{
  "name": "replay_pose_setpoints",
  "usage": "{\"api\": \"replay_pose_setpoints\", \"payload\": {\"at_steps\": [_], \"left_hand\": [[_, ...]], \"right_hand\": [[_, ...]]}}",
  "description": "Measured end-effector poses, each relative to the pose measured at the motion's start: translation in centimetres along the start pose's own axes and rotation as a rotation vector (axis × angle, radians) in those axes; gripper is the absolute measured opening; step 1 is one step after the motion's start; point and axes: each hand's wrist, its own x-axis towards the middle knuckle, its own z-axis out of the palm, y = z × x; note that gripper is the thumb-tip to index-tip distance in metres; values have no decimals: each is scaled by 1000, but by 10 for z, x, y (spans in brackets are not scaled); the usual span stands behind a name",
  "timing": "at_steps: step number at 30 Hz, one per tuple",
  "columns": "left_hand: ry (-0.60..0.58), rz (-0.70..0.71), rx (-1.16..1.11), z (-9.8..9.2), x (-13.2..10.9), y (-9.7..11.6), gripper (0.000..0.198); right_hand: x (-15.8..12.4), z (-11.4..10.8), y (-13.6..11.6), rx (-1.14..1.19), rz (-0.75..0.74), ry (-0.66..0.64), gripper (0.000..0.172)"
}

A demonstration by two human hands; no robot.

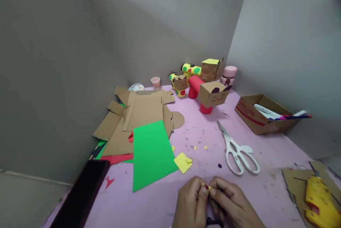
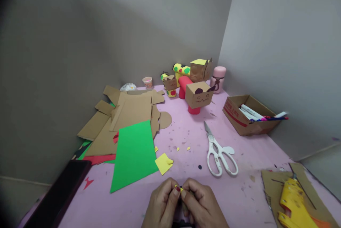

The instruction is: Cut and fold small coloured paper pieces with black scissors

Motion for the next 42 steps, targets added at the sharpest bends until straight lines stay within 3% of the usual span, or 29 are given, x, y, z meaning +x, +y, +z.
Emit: {"api": "replay_pose_setpoints", "payload": {"at_steps": [6, 11, 17, 20, 25, 33, 38, 42], "left_hand": [[-147, -132, -230, 2, 4, -12, 43], [-95, -77, -134, -3, 5, -8, 42], [-140, -147, -156, -10, 9, 2, 41], [-185, -273, -306, -9, 10, 2, 43], [-181, -306, -360, -6, 9, -1, 44], [-159, -159, -161, -8, 5, 3, 40], [-116, -100, -43, -4, 3, 1, 37], [-99, -182, -128, -5, 5, 0, 36]], "right_hand": [[4, -2, 6, 72, 27, 16, 44], [2, -2, 3, 7, 20, -3, 43], [-2, -3, 4, -674, -461, 121, 30], [-1, -7, 7, -845, -563, 104, 30], [-2, -10, 0, -792, -493, 56, 31], [-3, -8, -9, -633, -356, 35, 30], [-4, -6, -1, -693, -370, 97, 31], [-5, -4, 1, -580, -338, 159, 31]]}}
